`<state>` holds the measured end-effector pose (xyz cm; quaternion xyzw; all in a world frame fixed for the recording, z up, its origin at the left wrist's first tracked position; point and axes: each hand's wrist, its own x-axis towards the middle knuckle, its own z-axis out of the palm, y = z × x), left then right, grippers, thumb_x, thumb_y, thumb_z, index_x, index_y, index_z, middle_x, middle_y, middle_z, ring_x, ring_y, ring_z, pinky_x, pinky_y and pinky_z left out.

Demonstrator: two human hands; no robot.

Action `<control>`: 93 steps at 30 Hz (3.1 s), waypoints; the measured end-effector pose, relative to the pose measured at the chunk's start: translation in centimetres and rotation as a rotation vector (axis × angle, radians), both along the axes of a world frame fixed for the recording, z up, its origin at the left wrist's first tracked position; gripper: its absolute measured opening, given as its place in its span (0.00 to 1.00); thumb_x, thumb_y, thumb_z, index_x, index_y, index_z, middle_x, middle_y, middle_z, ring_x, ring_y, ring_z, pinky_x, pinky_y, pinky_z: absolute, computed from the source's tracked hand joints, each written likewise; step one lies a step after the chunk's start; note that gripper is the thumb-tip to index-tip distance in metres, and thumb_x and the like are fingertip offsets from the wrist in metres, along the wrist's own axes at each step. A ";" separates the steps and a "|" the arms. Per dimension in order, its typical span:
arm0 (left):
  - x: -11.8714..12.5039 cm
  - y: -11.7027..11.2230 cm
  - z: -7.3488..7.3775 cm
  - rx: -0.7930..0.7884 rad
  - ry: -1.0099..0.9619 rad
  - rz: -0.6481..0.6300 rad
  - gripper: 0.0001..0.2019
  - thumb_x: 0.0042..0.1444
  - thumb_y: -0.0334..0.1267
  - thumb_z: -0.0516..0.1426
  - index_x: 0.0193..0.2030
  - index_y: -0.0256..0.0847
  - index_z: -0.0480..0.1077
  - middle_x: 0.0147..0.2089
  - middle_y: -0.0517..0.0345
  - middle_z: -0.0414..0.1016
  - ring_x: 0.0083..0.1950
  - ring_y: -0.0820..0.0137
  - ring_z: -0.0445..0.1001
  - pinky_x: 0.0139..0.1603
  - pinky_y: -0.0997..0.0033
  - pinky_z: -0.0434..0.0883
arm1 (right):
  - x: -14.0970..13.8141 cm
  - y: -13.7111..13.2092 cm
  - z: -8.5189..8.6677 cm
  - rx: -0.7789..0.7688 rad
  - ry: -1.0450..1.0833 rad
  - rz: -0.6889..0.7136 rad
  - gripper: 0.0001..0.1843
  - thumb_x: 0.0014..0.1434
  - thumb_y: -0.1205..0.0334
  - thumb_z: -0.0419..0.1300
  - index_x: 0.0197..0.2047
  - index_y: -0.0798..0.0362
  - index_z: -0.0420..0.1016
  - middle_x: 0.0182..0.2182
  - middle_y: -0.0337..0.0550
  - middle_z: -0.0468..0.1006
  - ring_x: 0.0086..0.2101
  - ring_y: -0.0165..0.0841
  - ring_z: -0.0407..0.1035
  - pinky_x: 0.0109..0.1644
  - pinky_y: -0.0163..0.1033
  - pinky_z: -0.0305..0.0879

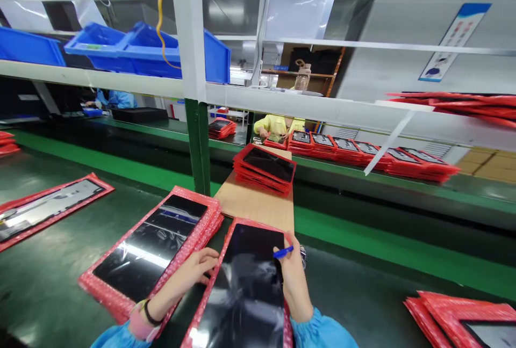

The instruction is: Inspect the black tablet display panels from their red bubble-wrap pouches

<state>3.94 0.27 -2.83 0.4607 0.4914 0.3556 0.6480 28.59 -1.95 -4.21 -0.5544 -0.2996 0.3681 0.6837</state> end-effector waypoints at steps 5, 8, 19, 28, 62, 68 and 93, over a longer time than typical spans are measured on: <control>0.1 0.1 0.9 -0.074 0.017 -0.137 0.16 0.40 0.46 0.67 0.27 0.40 0.67 0.21 0.66 0.65 0.25 0.72 0.66 0.22 0.75 0.60 | -1.8 0.1 -1.7 0.088 -0.108 -0.018 0.43 0.43 0.50 0.68 0.61 0.46 0.59 0.65 0.51 0.63 0.68 0.47 0.48 0.70 0.55 0.43; 0.3 0.3 2.5 -0.065 -0.024 -0.145 0.16 0.40 0.44 0.68 0.28 0.41 0.66 0.21 0.69 0.60 0.26 0.74 0.64 0.23 0.76 0.56 | -2.0 0.0 -2.3 0.103 -0.138 -0.022 0.40 0.46 0.49 0.67 0.59 0.48 0.59 0.65 0.55 0.63 0.67 0.49 0.51 0.70 0.57 0.44; 0.7 0.3 5.3 -0.099 -0.228 -0.049 0.21 0.35 0.32 0.68 0.39 0.39 0.72 0.34 0.59 0.76 0.39 0.66 0.74 0.46 0.67 0.67 | 1.7 -2.6 -1.0 0.163 -0.390 -0.106 0.17 0.59 0.52 0.59 0.49 0.49 0.68 0.53 0.53 0.78 0.54 0.45 0.72 0.61 0.55 0.63; -14.2 4.9 5.9 -0.093 -0.107 0.123 0.32 0.39 0.39 0.71 0.55 0.41 0.72 0.35 0.62 0.84 0.37 0.62 0.82 0.45 0.67 0.74 | 8.4 -3.3 -3.4 0.057 -0.702 -0.037 0.09 0.43 0.62 0.60 0.31 0.46 0.78 0.46 0.43 0.82 0.56 0.49 0.69 0.66 0.60 0.55; -0.7 -1.5 1.2 0.006 -0.110 -0.188 0.19 0.43 0.31 0.63 0.45 0.40 0.78 0.50 0.49 0.79 0.56 0.57 0.72 0.62 0.58 0.62 | -3.3 -10.4 -1.1 -0.246 -0.522 0.133 0.25 0.56 0.45 0.61 0.19 0.47 0.53 0.14 0.31 0.58 0.19 0.29 0.54 0.26 0.36 0.50; -1.0 -1.8 1.2 -0.093 -0.166 -0.188 0.20 0.42 0.30 0.63 0.46 0.40 0.77 0.52 0.48 0.78 0.58 0.56 0.71 0.63 0.56 0.60 | -2.7 -10.1 -1.7 -0.248 -0.617 0.162 0.24 0.55 0.49 0.58 0.18 0.48 0.48 0.16 0.30 0.50 0.20 0.29 0.48 0.28 0.38 0.45; 5.6 -0.2 3.1 -0.171 -0.219 -0.264 0.14 0.36 0.30 0.67 0.34 0.33 0.76 0.30 0.53 0.80 0.31 0.65 0.77 0.35 0.69 0.70 | -2.2 -9.9 -1.5 -0.097 0.152 0.143 0.28 0.52 0.37 0.64 0.23 0.49 0.58 0.13 0.24 0.49 0.18 0.22 0.34 0.22 0.33 0.37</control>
